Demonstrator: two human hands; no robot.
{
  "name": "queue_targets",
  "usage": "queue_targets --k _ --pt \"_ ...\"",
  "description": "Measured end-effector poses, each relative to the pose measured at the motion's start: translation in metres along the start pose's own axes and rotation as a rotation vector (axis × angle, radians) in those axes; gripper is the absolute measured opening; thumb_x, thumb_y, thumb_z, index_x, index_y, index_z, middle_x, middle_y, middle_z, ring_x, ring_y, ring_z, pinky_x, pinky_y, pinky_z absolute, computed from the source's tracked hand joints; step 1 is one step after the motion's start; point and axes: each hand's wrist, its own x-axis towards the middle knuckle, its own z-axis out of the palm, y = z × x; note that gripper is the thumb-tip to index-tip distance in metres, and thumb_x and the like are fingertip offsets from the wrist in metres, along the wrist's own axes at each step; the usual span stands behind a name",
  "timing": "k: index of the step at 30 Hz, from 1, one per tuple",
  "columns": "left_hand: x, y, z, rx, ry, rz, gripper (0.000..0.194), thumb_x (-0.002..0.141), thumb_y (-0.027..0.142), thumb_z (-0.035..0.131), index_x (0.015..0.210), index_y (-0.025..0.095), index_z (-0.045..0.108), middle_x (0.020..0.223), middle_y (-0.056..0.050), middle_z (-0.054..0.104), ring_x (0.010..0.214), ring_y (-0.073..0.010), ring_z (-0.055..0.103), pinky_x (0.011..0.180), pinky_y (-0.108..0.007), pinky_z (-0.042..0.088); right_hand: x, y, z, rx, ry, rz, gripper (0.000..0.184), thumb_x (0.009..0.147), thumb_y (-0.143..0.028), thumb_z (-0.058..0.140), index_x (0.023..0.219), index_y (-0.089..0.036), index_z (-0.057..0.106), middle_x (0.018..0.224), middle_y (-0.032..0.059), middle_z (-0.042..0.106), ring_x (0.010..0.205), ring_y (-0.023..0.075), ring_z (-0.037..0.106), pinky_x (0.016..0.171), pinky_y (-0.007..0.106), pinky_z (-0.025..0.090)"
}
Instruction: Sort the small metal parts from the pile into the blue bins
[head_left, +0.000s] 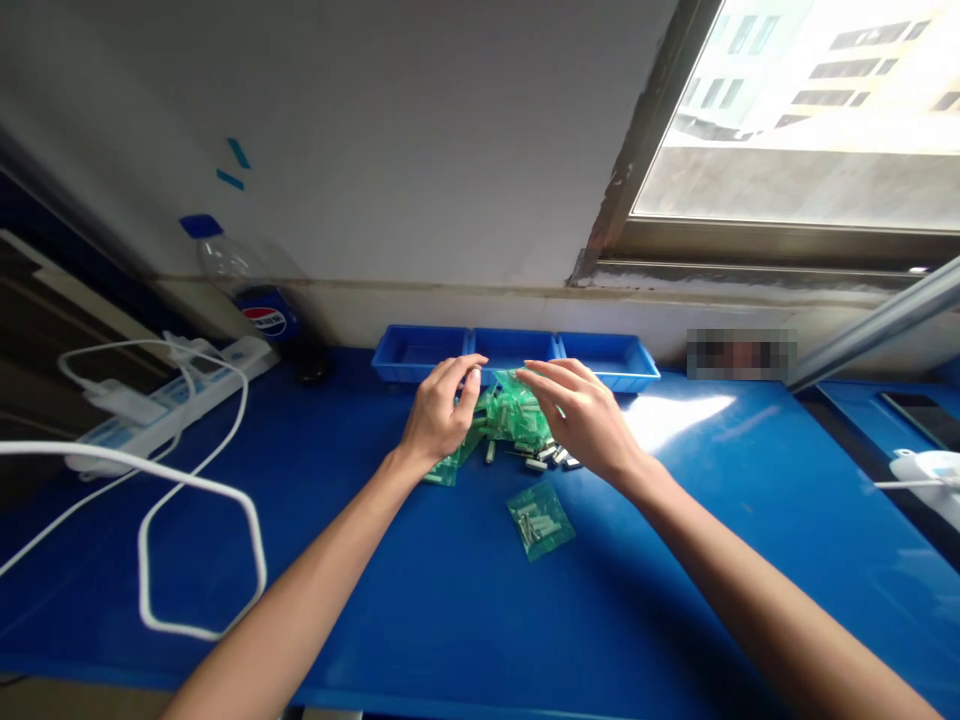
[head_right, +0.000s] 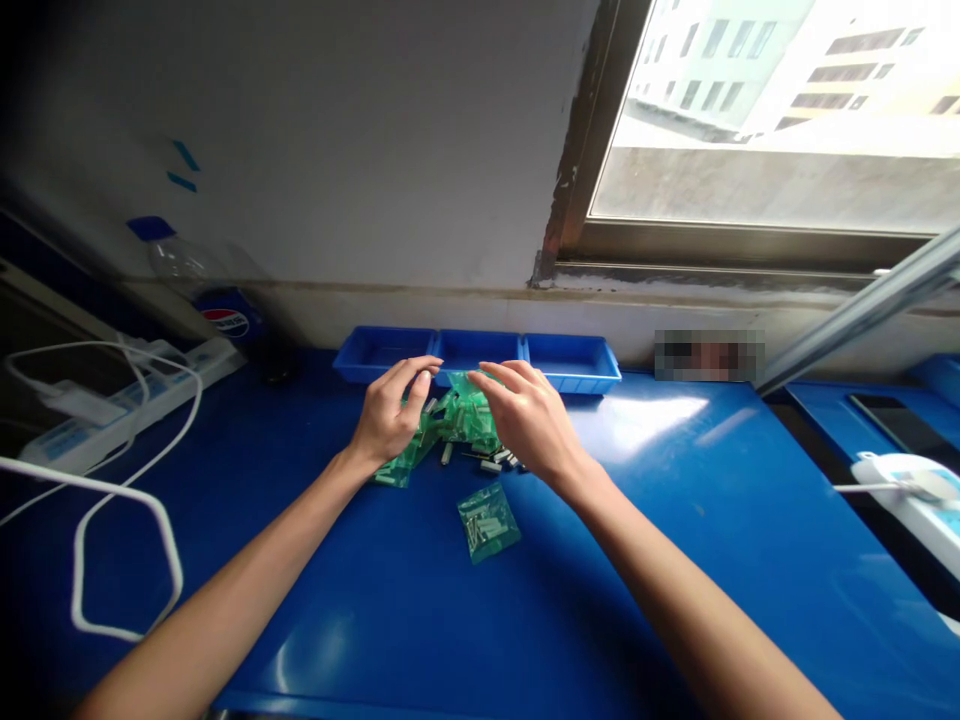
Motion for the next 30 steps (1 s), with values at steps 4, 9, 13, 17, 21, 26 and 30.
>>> queue_targets --k 4,9,13,17,21,26,30 --pt "-0.006 -0.007 -0.002 0.014 -0.005 -0.041 0.034 0.11 0.031 0.042 0.132 0.02 0.064 0.126 -0.009 0.072 0.117 -0.0223 0.068 0.103 -0.036 0.054 0.026 -0.007 0.021 -0.043 -0.151 -0.099 0.049 0.094 -0.001 0.052 0.132 -0.023 0.073 0.133 0.0103 0.074 0.12 0.0326 0.063 0.097 0.052 0.056" --pt "-0.01 -0.012 -0.005 0.098 -0.081 -0.003 0.029 0.108 0.031 0.047 0.115 0.018 0.072 0.117 -0.009 0.075 0.113 -0.0251 0.068 0.103 -0.041 0.054 0.028 -0.008 0.018 0.138 -0.115 -0.122 0.053 0.088 0.0 0.052 0.132 -0.024 0.071 0.128 0.0076 0.076 0.121 0.0302 0.062 0.099 0.049 0.055" --pt "-0.011 -0.008 -0.004 0.158 -0.099 0.025 0.029 0.107 0.03 0.049 0.119 0.016 0.072 0.117 -0.009 0.077 0.111 -0.0268 0.066 0.102 -0.044 0.054 0.016 -0.011 -0.006 0.183 -0.143 -0.106 0.023 0.096 -0.017 0.061 0.112 -0.023 0.075 0.107 0.0085 0.077 0.095 0.0265 0.065 0.086 0.044 0.055" --pt "-0.011 -0.004 0.0 0.153 -0.093 0.041 0.027 0.106 0.028 0.049 0.114 0.017 0.073 0.114 -0.009 0.077 0.109 -0.026 0.067 0.101 -0.043 0.055 0.0 -0.02 -0.029 0.186 -0.46 -0.152 0.027 0.087 -0.049 0.081 0.095 -0.024 0.075 0.086 0.0056 0.066 0.08 0.0231 0.06 0.067 0.036 0.05" --pt "-0.011 -0.002 0.0 0.143 -0.101 0.042 0.026 0.106 0.027 0.05 0.115 0.018 0.073 0.114 -0.009 0.077 0.109 -0.0259 0.067 0.101 -0.044 0.055 -0.019 -0.027 -0.032 0.05 -0.553 -0.24 0.052 0.059 -0.058 0.098 0.092 -0.023 0.077 0.094 0.0083 0.063 0.085 0.0276 0.058 0.069 0.042 0.051" --pt "-0.009 0.003 -0.002 0.124 -0.1 0.036 0.027 0.106 0.028 0.049 0.116 0.018 0.072 0.115 -0.009 0.077 0.111 -0.0265 0.067 0.102 -0.045 0.055 -0.028 -0.023 -0.025 0.129 -0.505 -0.168 0.025 0.078 -0.037 0.092 0.077 -0.022 0.072 0.101 0.008 0.065 0.088 0.0243 0.061 0.073 0.039 0.053" --pt "-0.007 0.003 -0.003 0.052 -0.081 -0.008 0.028 0.107 0.028 0.049 0.115 0.018 0.073 0.116 -0.008 0.078 0.112 -0.0253 0.068 0.103 -0.043 0.055 -0.011 -0.015 -0.026 0.34 -0.307 0.021 0.021 0.093 -0.043 0.077 0.087 -0.023 0.071 0.083 0.0017 0.066 0.067 0.0158 0.058 0.06 0.03 0.049"
